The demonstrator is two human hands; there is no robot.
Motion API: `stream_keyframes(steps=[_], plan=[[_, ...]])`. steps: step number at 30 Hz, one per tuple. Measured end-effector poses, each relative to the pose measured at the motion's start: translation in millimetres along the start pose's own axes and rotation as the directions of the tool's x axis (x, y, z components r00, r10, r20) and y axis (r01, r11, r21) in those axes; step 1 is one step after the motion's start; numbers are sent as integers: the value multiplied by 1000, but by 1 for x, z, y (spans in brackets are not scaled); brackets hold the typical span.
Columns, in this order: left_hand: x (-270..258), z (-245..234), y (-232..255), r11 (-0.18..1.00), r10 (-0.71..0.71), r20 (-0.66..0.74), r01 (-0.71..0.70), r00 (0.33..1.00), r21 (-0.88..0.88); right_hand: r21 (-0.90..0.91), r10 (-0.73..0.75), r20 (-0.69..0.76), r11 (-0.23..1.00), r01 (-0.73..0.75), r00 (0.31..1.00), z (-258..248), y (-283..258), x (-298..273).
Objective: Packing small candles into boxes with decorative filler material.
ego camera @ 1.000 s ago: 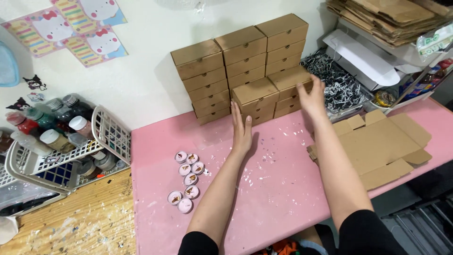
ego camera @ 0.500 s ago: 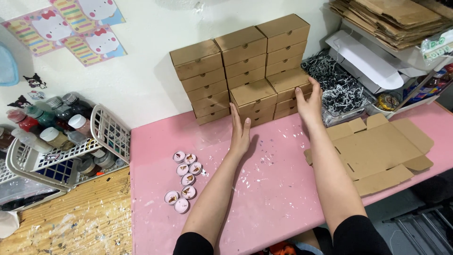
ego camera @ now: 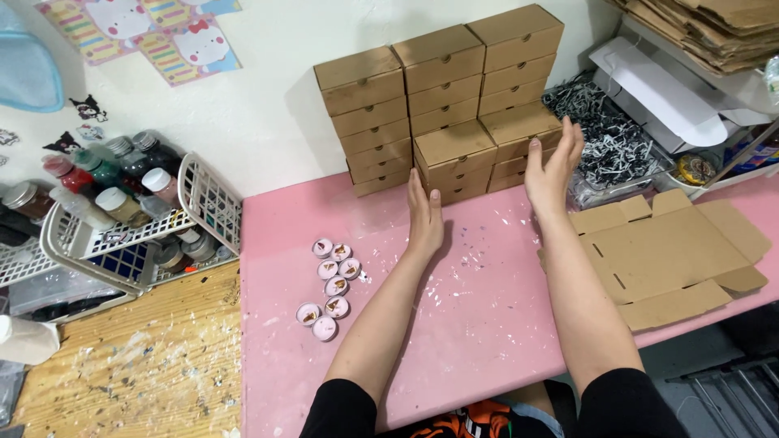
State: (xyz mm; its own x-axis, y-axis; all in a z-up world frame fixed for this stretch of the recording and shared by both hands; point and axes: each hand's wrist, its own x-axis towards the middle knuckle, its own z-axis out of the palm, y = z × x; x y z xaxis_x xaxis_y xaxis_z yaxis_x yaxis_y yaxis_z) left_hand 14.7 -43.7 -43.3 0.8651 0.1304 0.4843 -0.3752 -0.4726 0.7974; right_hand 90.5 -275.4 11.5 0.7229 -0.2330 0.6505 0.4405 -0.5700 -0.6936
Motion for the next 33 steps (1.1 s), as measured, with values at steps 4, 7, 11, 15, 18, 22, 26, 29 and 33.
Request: stream_keyframes(steps=[4, 7, 11, 15, 18, 22, 26, 29, 33], plan=[[1, -7, 9, 998, -19, -63, 22, 998, 56, -17, -59, -70, 998, 58, 996, -5, -18, -4], [3, -11, 2, 978, -165, -162, 183, 973, 97, -44, -132, -131, 991, 127, 982, -10, -40, -8], [1, -6, -34, 849, -239, -145, 279, 960, 449, -21, -221, -142, 975, 221, 965, -9, -61, -15], [2, -17, -21, 594, -364, -8, 238, 932, 769, -9, -287, -108, 958, 288, 952, -5, -69, -22], [4, -21, -30, 475, -388, 11, 189, 922, 859, -6, -311, -83, 950, 312, 947, -2, -72, -25], [5, -33, -26, 474, -368, 16, 173, 930, 863, -55, -395, -45, 918, 393, 918, 7, -86, -37], [13, -49, -24, 583, -383, -110, 332, 917, 741, 94, -579, 214, 814, 574, 786, 23, -127, -68], [18, -52, -54, 655, -286, -326, 432, 901, 620, 297, -655, 410, 754, 586, 635, 41, -148, -95], [21, -55, -82, 737, -173, -447, 416, 878, 533, 392, -565, 576, 825, 406, 591, 80, -140, -127]])
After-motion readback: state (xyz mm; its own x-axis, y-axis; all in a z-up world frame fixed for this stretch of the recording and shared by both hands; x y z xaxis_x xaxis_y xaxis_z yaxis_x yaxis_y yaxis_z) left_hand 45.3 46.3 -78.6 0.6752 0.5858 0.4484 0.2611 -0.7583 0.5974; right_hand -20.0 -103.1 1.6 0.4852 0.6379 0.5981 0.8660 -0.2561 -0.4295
